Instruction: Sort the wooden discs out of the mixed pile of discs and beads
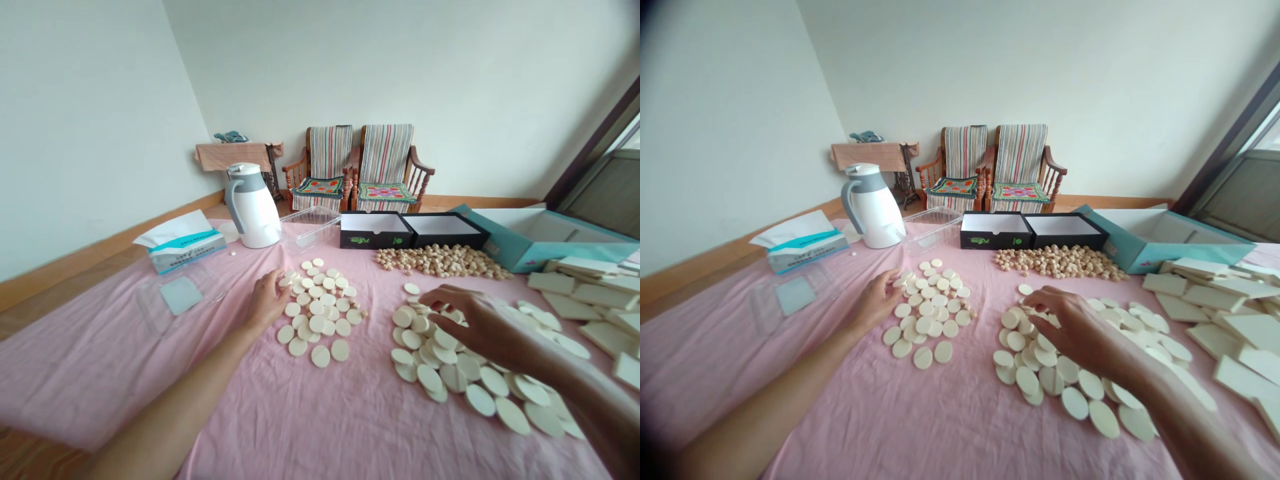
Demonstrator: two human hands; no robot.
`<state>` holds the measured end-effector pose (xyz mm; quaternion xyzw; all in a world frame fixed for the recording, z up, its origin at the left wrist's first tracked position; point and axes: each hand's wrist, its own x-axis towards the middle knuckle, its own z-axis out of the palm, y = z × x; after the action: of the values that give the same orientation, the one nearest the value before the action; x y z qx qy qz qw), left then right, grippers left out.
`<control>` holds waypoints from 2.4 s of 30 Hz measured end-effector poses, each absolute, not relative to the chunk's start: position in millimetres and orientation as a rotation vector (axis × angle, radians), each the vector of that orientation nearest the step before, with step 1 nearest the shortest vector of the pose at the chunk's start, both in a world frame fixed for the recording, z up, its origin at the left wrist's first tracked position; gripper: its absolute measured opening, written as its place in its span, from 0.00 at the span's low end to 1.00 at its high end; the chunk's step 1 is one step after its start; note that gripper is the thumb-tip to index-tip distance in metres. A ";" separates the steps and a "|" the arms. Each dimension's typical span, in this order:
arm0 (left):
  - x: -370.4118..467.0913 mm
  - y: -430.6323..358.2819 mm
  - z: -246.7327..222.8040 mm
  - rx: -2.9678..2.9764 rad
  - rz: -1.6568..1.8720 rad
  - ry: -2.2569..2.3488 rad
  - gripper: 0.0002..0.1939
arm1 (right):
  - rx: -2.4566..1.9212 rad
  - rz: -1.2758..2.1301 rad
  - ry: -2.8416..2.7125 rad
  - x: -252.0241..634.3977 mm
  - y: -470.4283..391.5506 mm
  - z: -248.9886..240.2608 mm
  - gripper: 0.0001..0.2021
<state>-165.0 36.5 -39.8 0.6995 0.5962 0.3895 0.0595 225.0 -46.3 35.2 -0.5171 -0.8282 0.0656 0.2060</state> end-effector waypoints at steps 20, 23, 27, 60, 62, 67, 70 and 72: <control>-67.3 -26.9 10.7 2.458 1.008 1.193 0.14 | -1.544 0.011 -1.881 244.4 -42.9 8.6 0.11; -28.2 -39.9 16.6 2.564 0.908 0.894 0.14 | -1.512 -0.018 -1.945 242.2 -44.6 6.0 0.11; -3.7 -35.1 17.1 2.621 0.886 0.684 0.19 | -1.496 -0.033 -1.951 240.9 -46.3 5.6 0.10; 20.2 15.1 15.7 2.444 0.793 0.835 0.14 | -1.465 -0.029 -1.889 249.0 -42.3 3.0 0.08; 1.6 42.3 15.4 2.513 0.766 1.092 0.13 | -1.476 -0.022 -1.885 250.0 -41.7 2.8 0.08; -55.8 111.9 11.3 2.496 0.651 1.510 0.14 | -1.455 -0.031 -1.896 247.5 -40.9 1.6 0.08; -75.9 130.8 8.3 2.463 0.616 1.596 0.10 | -1.434 -0.031 -1.926 245.4 -41.5 1.9 0.09; -81.1 133.8 7.7 2.457 0.612 1.616 0.08 | -1.432 -0.029 -1.933 245.0 -42.1 2.9 0.09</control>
<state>-81.1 133.8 7.7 0.8161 0.5365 0.2033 0.0688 245.0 -42.1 2.9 -0.5552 -0.7498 -0.0111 0.3596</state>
